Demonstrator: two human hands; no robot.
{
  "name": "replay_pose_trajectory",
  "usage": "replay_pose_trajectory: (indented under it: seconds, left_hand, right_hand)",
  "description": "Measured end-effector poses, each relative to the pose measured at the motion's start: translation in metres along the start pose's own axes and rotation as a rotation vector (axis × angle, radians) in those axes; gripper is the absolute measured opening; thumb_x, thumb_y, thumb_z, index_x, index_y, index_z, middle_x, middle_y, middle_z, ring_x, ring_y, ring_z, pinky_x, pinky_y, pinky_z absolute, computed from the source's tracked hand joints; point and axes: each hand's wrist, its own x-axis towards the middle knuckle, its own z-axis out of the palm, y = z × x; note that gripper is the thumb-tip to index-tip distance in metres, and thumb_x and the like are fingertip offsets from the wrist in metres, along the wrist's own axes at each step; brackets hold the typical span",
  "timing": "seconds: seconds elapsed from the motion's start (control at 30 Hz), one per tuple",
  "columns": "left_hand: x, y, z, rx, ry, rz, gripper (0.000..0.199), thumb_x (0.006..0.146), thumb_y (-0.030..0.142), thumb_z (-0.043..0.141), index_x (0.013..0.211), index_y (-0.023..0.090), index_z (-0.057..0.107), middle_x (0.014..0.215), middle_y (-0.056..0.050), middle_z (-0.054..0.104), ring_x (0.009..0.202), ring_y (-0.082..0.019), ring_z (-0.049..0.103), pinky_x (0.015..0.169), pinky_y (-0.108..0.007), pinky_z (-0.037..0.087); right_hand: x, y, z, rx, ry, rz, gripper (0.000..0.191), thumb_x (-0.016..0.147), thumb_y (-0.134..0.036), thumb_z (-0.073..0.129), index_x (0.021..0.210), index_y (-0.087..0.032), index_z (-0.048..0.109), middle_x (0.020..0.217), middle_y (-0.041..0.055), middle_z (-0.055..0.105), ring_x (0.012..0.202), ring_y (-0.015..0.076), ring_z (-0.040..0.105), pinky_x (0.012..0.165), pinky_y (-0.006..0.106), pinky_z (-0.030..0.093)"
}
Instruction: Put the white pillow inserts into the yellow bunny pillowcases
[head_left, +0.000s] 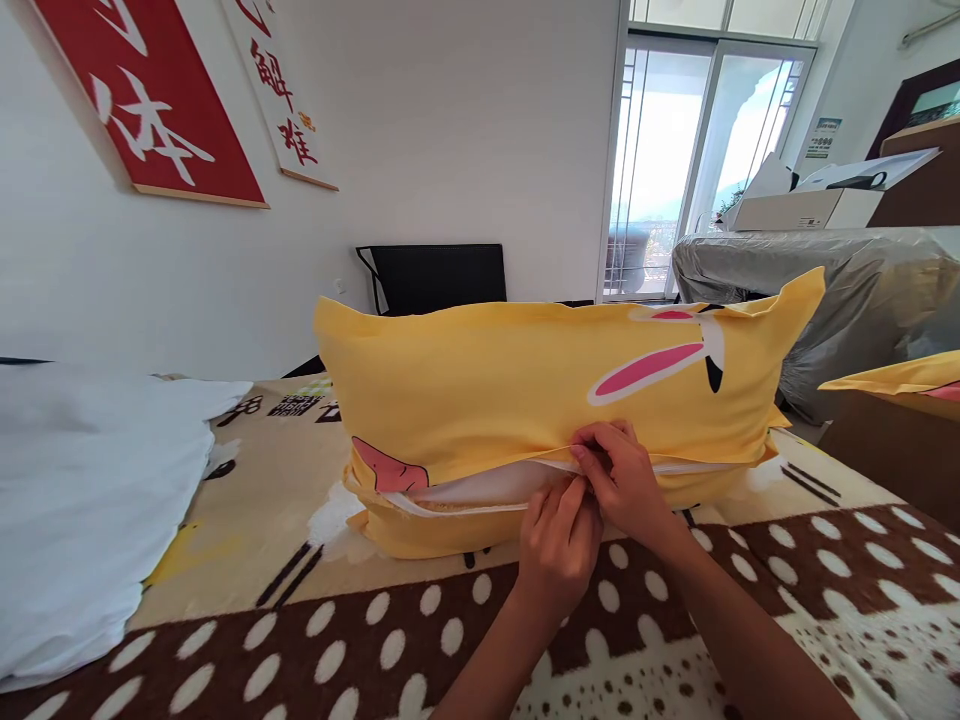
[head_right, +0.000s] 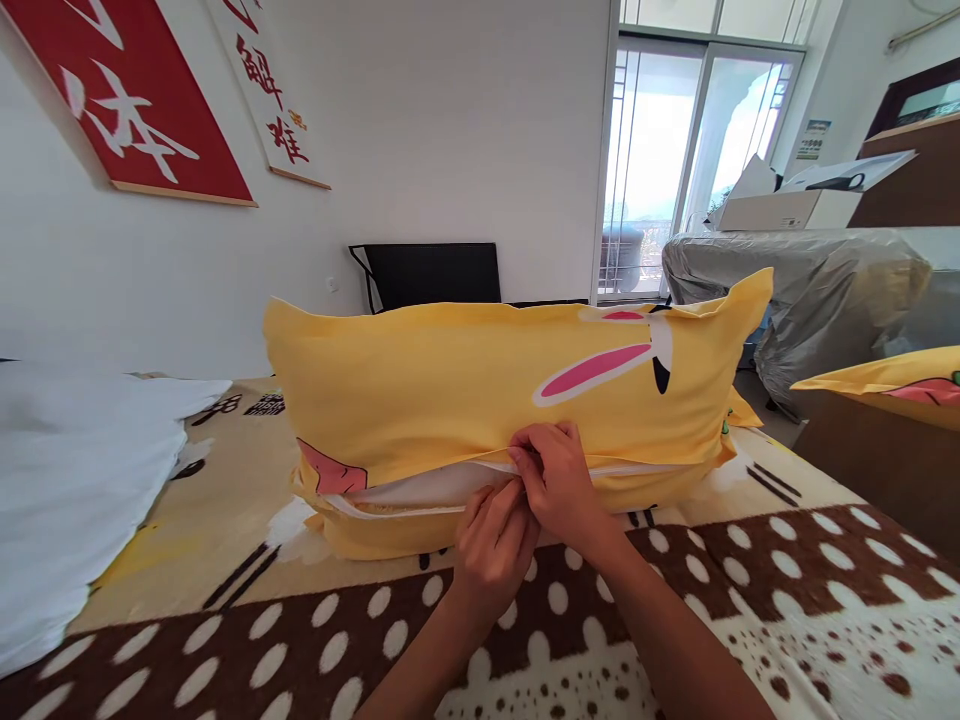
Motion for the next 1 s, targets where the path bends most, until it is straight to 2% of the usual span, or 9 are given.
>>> replay_pose_trajectory:
  seconds: [0.1,0.27,0.4,0.57,0.8,1.0]
  left_hand:
    - [0.003,0.002,-0.002,0.053,0.010,-0.033,0.009,0.081,0.004,0.056,0.079,0.012,0.059,0.092,-0.011,0.069,0.079,-0.019,0.061,0.075,-0.037,0.037]
    - [0.002,0.004,-0.004,0.118,0.054,-0.071,0.009,0.079,0.006,0.061,0.076,0.015,0.060,0.090,-0.004,0.071,0.080,-0.020,0.057,0.066,-0.035,0.024]
    - [-0.003,0.002,-0.002,0.120,0.070,-0.114,0.008,0.076,0.009,0.065,0.079,0.017,0.064,0.086,-0.006,0.069,0.081,-0.021,0.053,0.069,-0.036,0.025]
    - [-0.001,-0.003,-0.003,0.196,0.118,-0.164,0.008,0.074,0.013,0.067,0.071,0.019,0.064,0.081,-0.006,0.067,0.081,-0.022,0.050,0.074,-0.039,0.026]
    - [0.008,-0.013,-0.009,0.105,0.130,-0.175,0.014,0.073,0.007,0.061,0.067,0.019,0.057,0.089,-0.005,0.069,0.088,-0.021,0.059,0.080,-0.039,0.028]
    - [0.008,-0.014,-0.010,0.091,0.129,-0.181,0.015,0.073,0.007,0.062,0.068,0.019,0.056,0.077,-0.002,0.068,0.081,-0.019,0.059,0.079,-0.039,0.028]
  right_hand:
    - [0.000,0.000,0.000,-0.009,-0.008,0.005,0.013,0.090,-0.018,0.047,0.079,-0.021,0.053,0.072,0.0009,0.062,0.070,0.0155,0.053,0.070,0.032,0.039]
    - [-0.001,0.002,0.000,-0.006,-0.008,-0.004,0.012,0.090,-0.018,0.047,0.080,-0.021,0.053,0.073,0.0006,0.062,0.071,0.0152,0.053,0.071,0.032,0.039]
    - [-0.003,0.004,0.000,-0.011,-0.009,-0.008,0.012,0.090,-0.017,0.047,0.081,-0.021,0.054,0.074,0.0003,0.062,0.071,0.0148,0.053,0.071,0.031,0.039]
    - [-0.002,0.008,0.001,-0.026,-0.019,-0.031,0.009,0.089,-0.019,0.049,0.082,-0.021,0.056,0.077,0.0010,0.065,0.072,0.0153,0.055,0.072,0.031,0.040]
    - [0.000,0.014,0.001,-0.026,-0.047,-0.059,0.008,0.090,-0.022,0.051,0.085,-0.022,0.057,0.074,0.0007,0.066,0.069,0.0151,0.056,0.071,0.031,0.041]
    - [-0.002,0.016,0.001,-0.027,-0.049,-0.061,0.006,0.089,-0.022,0.052,0.086,-0.022,0.056,0.075,0.0008,0.065,0.069,0.0151,0.056,0.072,0.031,0.041]
